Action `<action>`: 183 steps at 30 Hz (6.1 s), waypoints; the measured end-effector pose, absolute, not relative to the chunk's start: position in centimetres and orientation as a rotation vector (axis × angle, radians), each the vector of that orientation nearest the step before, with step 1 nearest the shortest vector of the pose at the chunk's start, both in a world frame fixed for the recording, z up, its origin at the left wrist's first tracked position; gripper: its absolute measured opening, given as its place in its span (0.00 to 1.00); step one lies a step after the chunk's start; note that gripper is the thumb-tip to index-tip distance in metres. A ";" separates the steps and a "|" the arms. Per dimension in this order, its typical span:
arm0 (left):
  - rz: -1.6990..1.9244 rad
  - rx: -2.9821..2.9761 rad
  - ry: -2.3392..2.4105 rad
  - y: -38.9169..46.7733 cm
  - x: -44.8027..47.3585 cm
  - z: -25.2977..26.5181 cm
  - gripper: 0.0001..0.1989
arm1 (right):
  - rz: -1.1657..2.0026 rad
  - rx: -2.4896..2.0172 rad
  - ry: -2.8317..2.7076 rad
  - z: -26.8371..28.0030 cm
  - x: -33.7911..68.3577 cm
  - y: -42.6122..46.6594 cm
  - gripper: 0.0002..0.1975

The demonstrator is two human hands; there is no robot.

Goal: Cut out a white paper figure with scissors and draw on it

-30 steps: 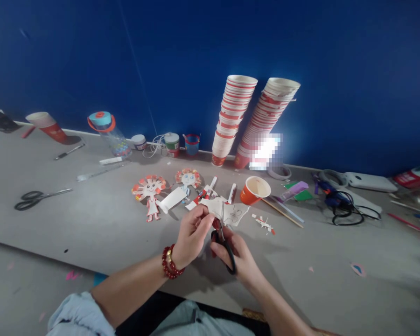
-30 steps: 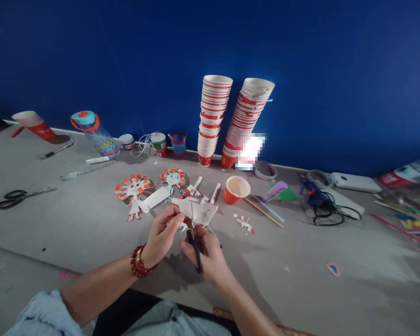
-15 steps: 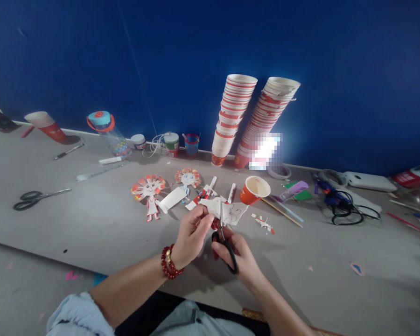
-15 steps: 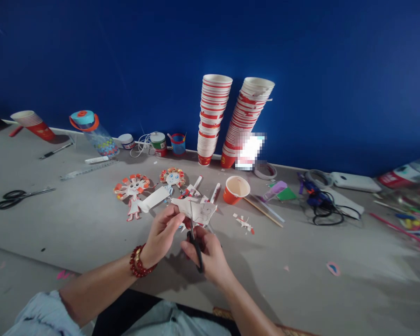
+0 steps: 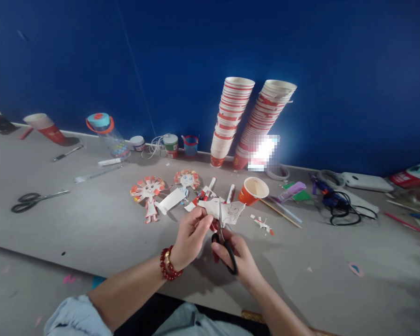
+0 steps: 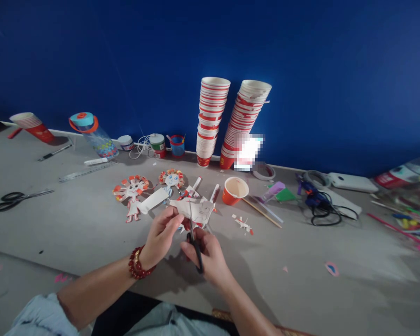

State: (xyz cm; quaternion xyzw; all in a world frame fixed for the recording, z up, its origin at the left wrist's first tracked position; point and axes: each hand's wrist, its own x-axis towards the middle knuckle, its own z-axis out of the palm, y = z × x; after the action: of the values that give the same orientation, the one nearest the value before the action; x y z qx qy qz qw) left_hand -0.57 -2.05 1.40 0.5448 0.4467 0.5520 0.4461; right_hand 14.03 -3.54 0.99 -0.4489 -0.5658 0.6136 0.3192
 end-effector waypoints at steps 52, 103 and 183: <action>1.301 1.393 1.047 -1.7 -0.9 2.2 0.13 | 1.460 -1.291 -1.700 -0.2 15.5 -3.2 0.15; 1.314 1.259 1.017 -2.0 -0.6 1.4 0.14 | 1.578 -1.245 -1.535 0.2 15.0 -3.6 0.19; 1.331 1.189 0.984 -1.8 -0.8 1.5 0.12 | 1.495 -1.277 -1.648 -0.3 15.6 -3.5 0.15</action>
State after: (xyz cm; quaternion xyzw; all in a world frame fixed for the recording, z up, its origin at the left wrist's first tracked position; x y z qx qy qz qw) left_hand -0.81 -1.81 1.48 0.4970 0.4111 0.5561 0.5242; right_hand 15.56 -3.51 -0.30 -0.4771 -0.6160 0.5588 0.2841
